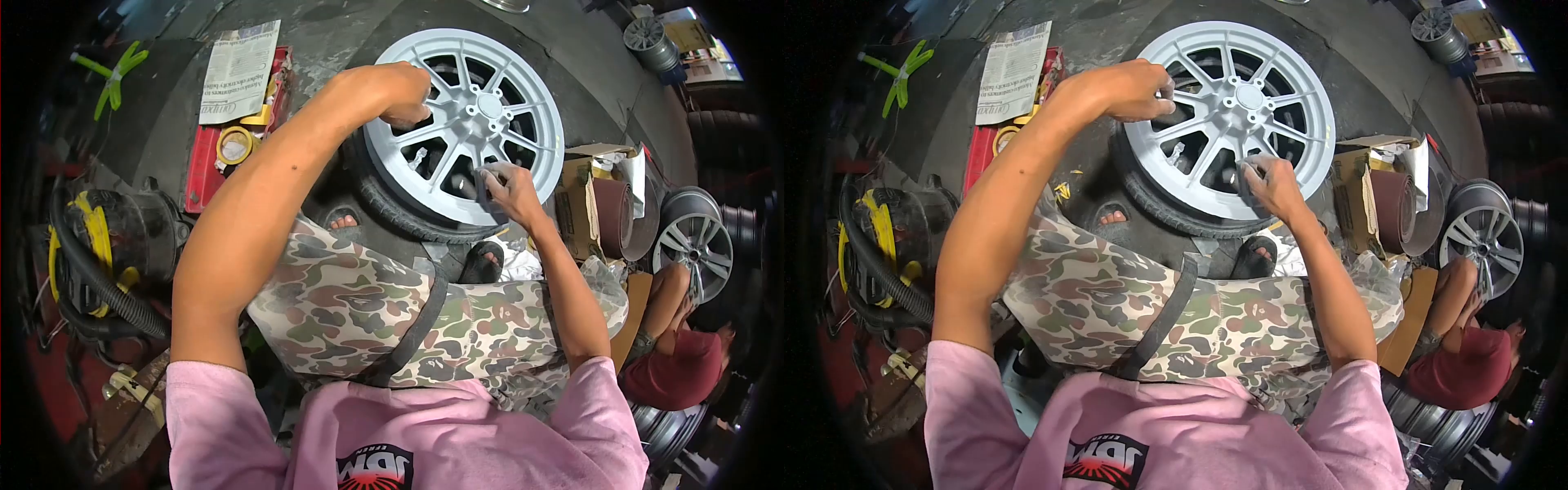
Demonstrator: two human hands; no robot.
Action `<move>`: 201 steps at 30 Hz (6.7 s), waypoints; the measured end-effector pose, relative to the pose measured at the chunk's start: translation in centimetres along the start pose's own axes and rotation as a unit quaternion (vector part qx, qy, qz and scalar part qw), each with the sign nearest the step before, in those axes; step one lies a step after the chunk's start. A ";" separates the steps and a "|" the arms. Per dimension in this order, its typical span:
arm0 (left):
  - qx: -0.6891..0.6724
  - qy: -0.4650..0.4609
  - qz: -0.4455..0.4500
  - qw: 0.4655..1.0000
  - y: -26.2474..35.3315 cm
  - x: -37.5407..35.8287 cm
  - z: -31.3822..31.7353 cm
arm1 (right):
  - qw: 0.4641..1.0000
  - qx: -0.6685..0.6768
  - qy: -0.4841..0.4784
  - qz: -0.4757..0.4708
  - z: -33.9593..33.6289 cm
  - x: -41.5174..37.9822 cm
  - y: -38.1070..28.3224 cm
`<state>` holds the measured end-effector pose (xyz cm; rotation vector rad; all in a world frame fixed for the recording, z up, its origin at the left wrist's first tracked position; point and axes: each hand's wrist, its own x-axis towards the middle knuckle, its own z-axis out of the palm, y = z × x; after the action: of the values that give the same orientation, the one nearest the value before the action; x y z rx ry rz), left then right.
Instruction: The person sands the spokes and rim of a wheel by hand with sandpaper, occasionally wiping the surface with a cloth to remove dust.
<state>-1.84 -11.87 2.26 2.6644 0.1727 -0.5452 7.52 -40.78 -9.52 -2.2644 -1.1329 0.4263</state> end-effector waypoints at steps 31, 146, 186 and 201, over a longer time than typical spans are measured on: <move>0.001 0.016 0.019 1.000 0.9 0.4 0.2 | 0.948 -0.289 -0.021 -0.136 3.3 1.4 0.8; 0.022 0.014 0.022 0.999 0.1 1.9 0.6 | 0.850 -0.485 -0.150 -0.141 -2.5 4.8 -0.4; 0.027 0.005 -0.010 1.000 0.1 0.2 0.4 | 0.822 -0.487 -0.120 -0.271 -4.4 4.2 0.5; 0.022 0.008 -0.005 1.000 -0.2 0.5 0.2 | 0.959 -0.183 -0.137 -0.166 -2.1 -3.7 -0.9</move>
<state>-1.50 -11.69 1.83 2.7120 0.1813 -0.5355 5.82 -44.08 -7.20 -2.3005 -1.8304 0.4292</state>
